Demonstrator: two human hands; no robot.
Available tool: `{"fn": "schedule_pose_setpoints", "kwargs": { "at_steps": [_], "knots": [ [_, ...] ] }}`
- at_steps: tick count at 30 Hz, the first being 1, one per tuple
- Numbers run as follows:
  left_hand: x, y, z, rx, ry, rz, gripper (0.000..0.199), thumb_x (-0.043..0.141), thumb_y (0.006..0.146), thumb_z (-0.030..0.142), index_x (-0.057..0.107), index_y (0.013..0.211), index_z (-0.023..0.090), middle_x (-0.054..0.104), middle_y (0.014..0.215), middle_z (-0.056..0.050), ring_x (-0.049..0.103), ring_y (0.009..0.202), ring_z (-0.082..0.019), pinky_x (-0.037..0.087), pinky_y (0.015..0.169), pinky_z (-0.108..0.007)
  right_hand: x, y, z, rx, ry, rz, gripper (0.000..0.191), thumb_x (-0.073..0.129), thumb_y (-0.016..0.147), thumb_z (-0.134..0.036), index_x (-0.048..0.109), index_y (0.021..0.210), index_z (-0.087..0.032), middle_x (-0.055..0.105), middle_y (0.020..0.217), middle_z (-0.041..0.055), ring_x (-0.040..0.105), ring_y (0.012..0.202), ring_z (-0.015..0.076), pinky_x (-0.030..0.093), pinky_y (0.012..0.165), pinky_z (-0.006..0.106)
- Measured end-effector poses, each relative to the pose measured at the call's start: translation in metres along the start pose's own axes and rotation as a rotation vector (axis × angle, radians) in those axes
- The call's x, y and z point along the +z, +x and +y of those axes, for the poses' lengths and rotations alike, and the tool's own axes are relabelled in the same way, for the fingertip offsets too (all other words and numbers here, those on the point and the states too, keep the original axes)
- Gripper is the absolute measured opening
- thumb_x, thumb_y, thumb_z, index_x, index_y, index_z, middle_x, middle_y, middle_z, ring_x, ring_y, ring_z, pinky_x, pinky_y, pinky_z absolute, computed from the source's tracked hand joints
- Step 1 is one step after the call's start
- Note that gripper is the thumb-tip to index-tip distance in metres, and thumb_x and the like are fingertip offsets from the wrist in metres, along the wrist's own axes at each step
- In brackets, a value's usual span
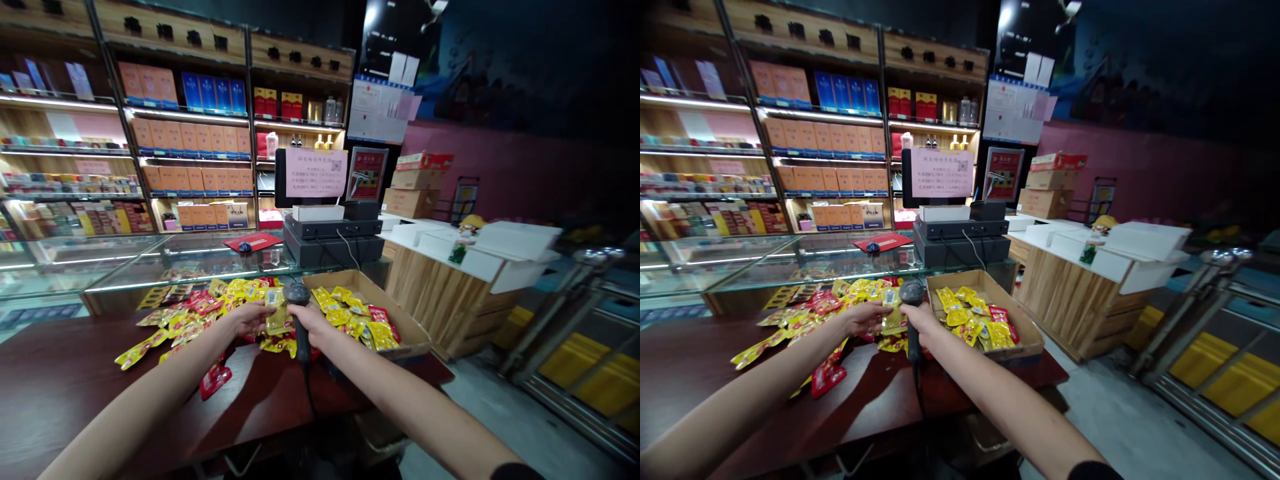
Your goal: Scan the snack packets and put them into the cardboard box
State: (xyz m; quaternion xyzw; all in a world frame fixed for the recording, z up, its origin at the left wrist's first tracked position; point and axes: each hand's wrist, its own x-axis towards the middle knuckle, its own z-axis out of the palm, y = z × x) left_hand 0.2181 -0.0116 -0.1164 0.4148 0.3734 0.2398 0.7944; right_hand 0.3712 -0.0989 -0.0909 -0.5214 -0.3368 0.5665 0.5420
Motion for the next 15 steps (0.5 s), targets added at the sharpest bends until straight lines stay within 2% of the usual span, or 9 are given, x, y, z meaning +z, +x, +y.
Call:
{"fn": "schedule_pose_setpoints", "kwargs": {
  "at_steps": [2,5,7,11,15],
  "knots": [
    [0.001,-0.007,0.005,-0.031,-0.009,-0.006,0.037,0.068,0.074,0.031,0.054,0.105,0.017,0.069,0.086,-0.007,0.067,0.069,-0.018,0.054,0.064,-0.029,0.0,0.002,-0.001,0.024,0.003,0.025,0.014,0.056,0.059,-0.009,0.057,0.07,-0.016,0.053,0.046,-0.0056,0.049,0.041,0.0088,0.04,0.044,0.02],
    [0.003,-0.021,0.017,-0.097,-0.118,-0.142,0.055,0.056,0.076,0.056,0.051,0.109,0.013,0.067,0.096,-0.015,0.067,0.079,-0.025,0.053,0.07,-0.038,0.0,0.004,-0.004,0.08,0.003,0.054,0.013,0.055,0.059,-0.008,0.056,0.069,-0.016,0.053,0.046,-0.0046,0.05,0.041,0.0107,0.044,0.045,0.023],
    [0.005,-0.029,0.026,-0.119,-0.204,-0.229,0.068,0.047,0.074,0.067,0.049,0.111,0.01,0.064,0.102,-0.019,0.066,0.087,-0.029,0.051,0.075,-0.044,0.001,0.003,-0.009,0.125,0.005,0.061,0.011,0.054,0.06,-0.006,0.053,0.066,-0.016,0.05,0.043,-0.0052,0.048,0.039,0.0104,0.044,0.045,0.024],
    [0.015,-0.034,0.043,-0.117,-0.242,-0.285,0.075,0.034,0.076,0.071,0.046,0.115,0.008,0.059,0.112,-0.023,0.061,0.099,-0.033,0.046,0.083,-0.049,-0.002,-0.002,-0.028,0.206,0.018,0.025,0.013,0.051,0.062,-0.005,0.048,0.059,-0.017,0.046,0.04,-0.0052,0.043,0.036,0.0094,0.043,0.043,0.023],
    [0.038,-0.021,0.06,-0.141,-0.215,-0.336,0.089,0.028,0.071,0.079,0.044,0.119,0.005,0.056,0.117,-0.026,0.057,0.106,-0.036,0.042,0.087,-0.05,-0.022,-0.01,-0.054,0.241,0.036,0.021,0.016,0.05,0.065,-0.005,0.045,0.055,-0.017,0.043,0.04,-0.0052,0.04,0.035,0.0077,0.04,0.041,0.02]
  ]
}}
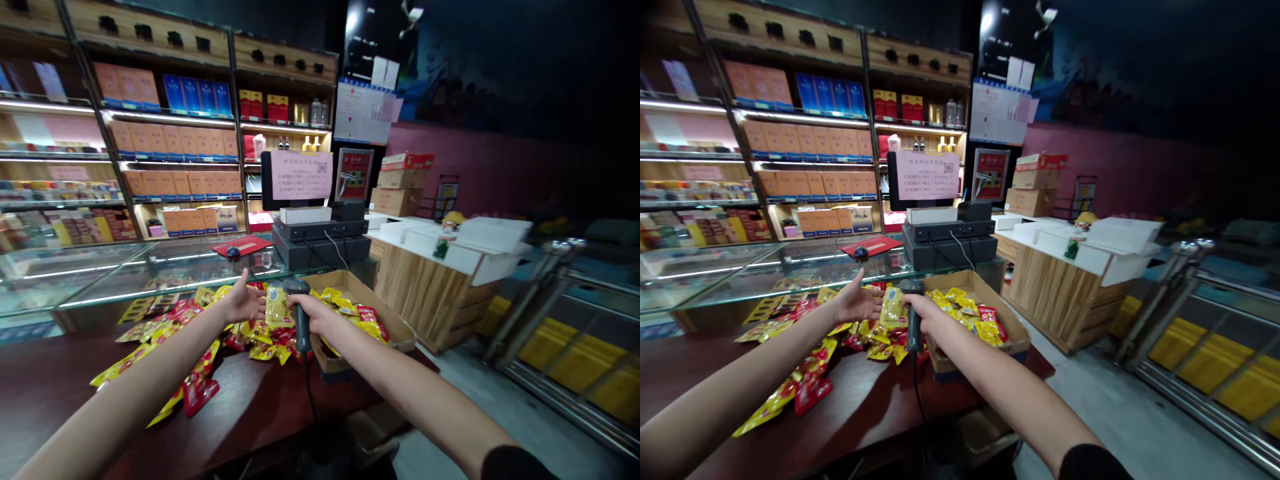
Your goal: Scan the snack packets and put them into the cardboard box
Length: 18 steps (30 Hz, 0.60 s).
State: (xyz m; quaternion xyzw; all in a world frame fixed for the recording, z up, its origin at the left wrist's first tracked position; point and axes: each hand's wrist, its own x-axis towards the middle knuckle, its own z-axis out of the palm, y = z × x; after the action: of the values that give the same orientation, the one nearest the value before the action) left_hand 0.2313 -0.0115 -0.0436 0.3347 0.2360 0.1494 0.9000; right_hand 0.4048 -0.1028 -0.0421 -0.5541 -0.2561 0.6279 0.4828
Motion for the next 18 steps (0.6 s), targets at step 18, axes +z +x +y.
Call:
{"fn": "schedule_pose_setpoints", "kwargs": {
  "at_steps": [18],
  "knots": [
    [0.139,0.166,-0.021,-0.115,0.225,0.053,0.103,0.022,0.063,0.086,0.029,0.135,0.012,0.024,0.144,-0.027,0.027,0.129,-0.046,0.041,0.083,-0.058,-0.179,-0.041,-0.048,-0.164,0.163,0.31,0.016,0.052,0.065,-0.012,0.042,0.055,-0.018,0.037,0.04,-0.0066,0.034,0.037,0.0074,0.033,0.04,0.021]
  ]
}}
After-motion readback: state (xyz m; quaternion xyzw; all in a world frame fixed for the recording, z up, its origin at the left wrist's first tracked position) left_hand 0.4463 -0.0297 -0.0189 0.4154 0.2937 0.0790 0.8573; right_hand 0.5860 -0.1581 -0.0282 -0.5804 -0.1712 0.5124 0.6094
